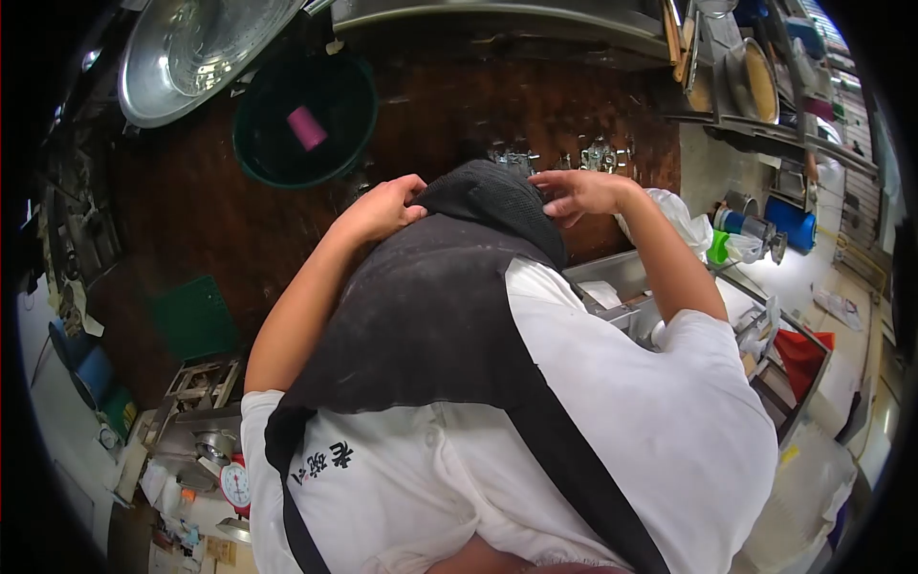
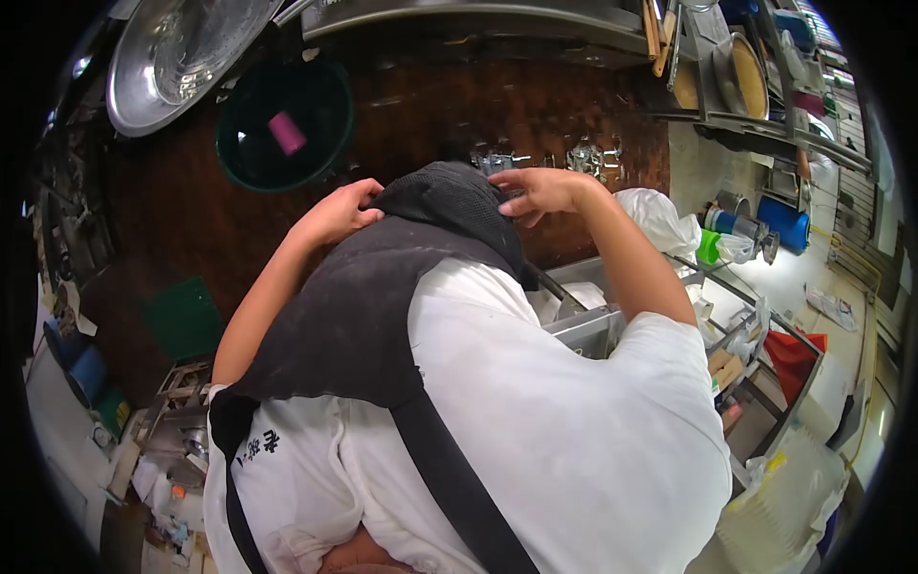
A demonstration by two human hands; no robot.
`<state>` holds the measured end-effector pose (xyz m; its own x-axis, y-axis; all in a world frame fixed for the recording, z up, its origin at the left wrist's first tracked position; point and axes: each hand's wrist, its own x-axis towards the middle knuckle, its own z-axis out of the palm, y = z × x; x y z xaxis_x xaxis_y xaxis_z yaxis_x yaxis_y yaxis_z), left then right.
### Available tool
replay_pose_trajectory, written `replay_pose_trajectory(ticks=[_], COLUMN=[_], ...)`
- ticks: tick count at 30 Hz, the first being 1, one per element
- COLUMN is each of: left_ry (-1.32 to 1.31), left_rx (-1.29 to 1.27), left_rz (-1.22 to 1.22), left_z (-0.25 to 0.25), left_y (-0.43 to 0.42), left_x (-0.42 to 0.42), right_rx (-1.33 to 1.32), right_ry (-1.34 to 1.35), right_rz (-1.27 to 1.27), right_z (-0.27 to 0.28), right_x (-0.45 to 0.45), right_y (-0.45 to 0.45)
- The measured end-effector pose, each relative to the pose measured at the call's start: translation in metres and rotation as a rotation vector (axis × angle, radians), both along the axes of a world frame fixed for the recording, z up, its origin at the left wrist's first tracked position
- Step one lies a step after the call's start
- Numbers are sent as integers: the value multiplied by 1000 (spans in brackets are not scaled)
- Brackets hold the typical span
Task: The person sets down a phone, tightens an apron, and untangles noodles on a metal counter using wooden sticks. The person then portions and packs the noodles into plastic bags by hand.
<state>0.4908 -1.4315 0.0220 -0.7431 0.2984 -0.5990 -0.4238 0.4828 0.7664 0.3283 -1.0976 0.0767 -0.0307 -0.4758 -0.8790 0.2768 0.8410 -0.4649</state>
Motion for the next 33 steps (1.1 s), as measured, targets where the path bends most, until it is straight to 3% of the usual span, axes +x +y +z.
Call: replay_pose_trajectory(ticks=[2, 5, 8, 11, 14, 17, 20, 22, 24, 26, 27, 30, 33], left_ry=[-13, -70, 9, -160, -138, -183, -230, -295, -55, 215, 273, 340, 412], left_rx=[-36, -6, 24, 179, 347, 374, 268, 119, -9, -24, 32, 80, 135], left_rz=[6, -20, -22, 71, 131, 99, 59, 6, -7, 42, 38, -56, -125], left_z=[-2, -5, -5, -4, -16, -6, 5, 14, 24, 23, 23, 6, 8], left_y=[-1, -2, 1, 10, 22, 20, 17, 15, 16, 21, 25, 34, 37], left_x=[-2, -6, -11, -22, -29, -28, -28, -28, -19, -13, -17, -34, -37], right_rx=[-143, -109, 86, 134, 216, -61, -109, -156, -356, -335, -287, -175, -223], right_ry=[175, 294, 310, 303, 442, 647, 420, 207, 91, 319, 482, 239, 18], right_rz=[144, 223, 238, 373, 214, 348, 336, 272, -14, -82, 44, 45, -360], right_z=[-3, 3, 13, 24, 29, 19, -14, -14, -26, -42, -59, -84, -74], right_x=[7, 10, 6, -7, -32, -32, -6, 1, -10, -25, -28, -5, 17], right_y=[16, 15, 10, 15, -22, -100, -191, -206, -170, -120, -90, -35, -21])
